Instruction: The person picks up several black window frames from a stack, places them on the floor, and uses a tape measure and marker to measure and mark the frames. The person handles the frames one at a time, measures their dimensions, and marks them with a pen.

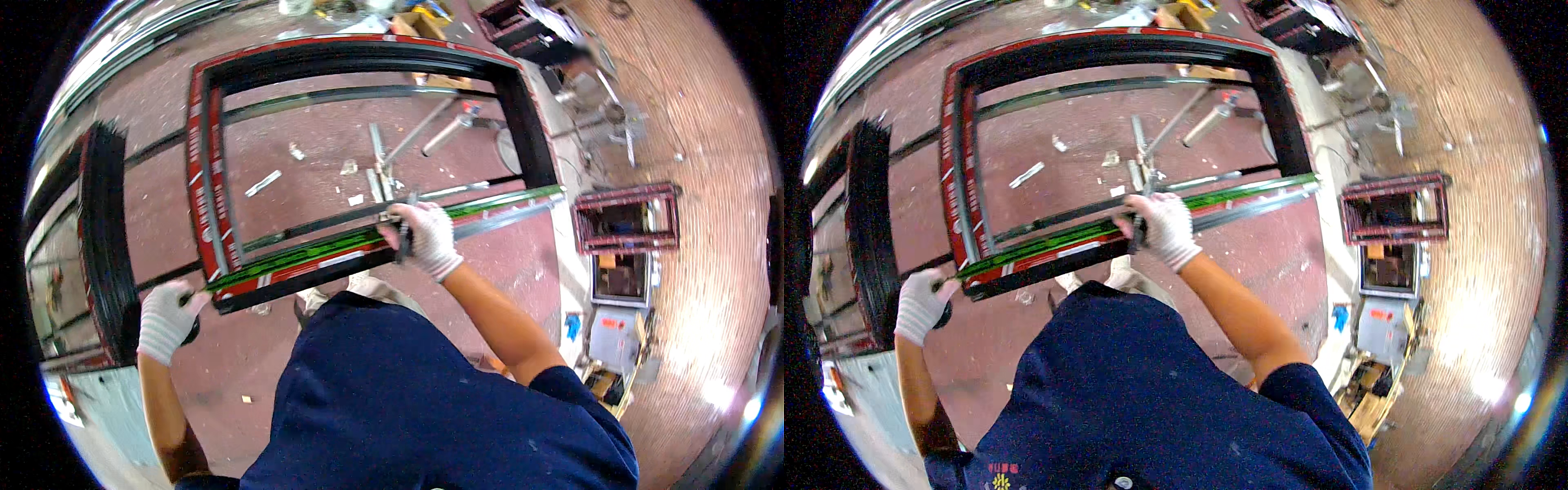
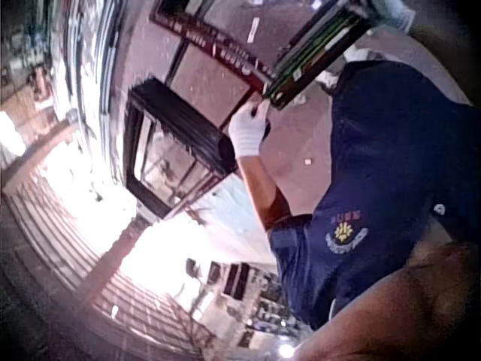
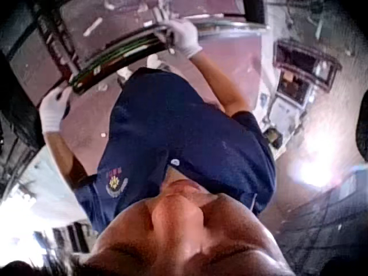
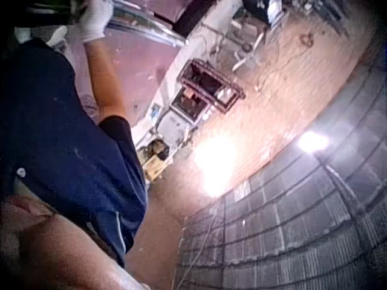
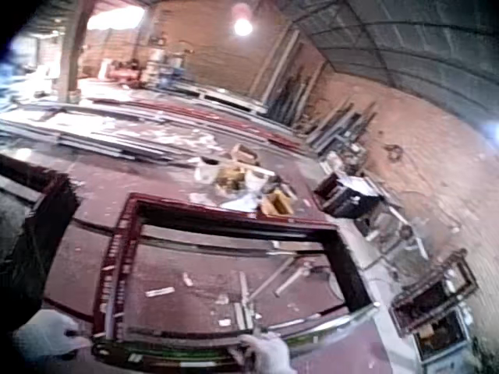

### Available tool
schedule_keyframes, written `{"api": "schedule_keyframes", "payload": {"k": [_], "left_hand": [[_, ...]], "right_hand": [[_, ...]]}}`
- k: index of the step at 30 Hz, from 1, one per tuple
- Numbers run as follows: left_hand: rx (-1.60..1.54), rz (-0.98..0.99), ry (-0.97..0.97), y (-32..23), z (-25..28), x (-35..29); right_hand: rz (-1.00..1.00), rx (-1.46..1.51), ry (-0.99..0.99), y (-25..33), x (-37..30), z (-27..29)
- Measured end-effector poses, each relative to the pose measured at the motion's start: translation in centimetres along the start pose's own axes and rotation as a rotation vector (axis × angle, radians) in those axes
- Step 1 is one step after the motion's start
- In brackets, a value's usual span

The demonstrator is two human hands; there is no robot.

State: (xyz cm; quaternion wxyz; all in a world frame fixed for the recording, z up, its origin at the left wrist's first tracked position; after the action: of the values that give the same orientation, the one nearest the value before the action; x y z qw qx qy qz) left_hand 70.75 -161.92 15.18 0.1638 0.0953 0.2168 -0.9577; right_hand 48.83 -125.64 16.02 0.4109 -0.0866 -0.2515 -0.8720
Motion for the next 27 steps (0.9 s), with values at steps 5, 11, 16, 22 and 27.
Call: {"api": "schedule_keyframes", "payload": {"k": [5,11,16,22,27], "left_hand": [[0.094,-0.047,0.237,0.2,-0.8,-1.2],[0.02,-0.073,0.245,-2.6,0.6,-1.4],[0.036,-0.201,0.168,-7.4,0.5,0.1],[0.052,-0.116,0.19,-12.8,-2.4,2.0],[0.065,-0.158,0.117,-19.0,-3.5,3.6]], "right_hand": [[-0.011,0.021,0.054,-1.2,-0.7,-0.5],[-0.023,0.014,0.11,-1.2,-1.0,-0.1],[-0.044,0.07,0.137,-1.3,-1.1,0.8],[-0.011,0.093,0.041,-1.5,-1.7,1.3],[-0.033,0.097,0.161,-1.8,-1.7,1.5]]}}
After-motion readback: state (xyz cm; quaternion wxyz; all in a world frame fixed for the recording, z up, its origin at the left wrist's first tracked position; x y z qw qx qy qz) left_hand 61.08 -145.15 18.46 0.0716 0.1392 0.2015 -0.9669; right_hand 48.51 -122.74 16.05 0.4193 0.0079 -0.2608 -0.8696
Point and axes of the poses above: each hand's wrist, its own x-axis towards the middle knuckle, its own z-axis out of the back of the hand, y = z × x, the point moved 9 cm from there along x, towards the middle knuckle, and after that the axes turned 1 degree about -y, right-handed, at the moved point
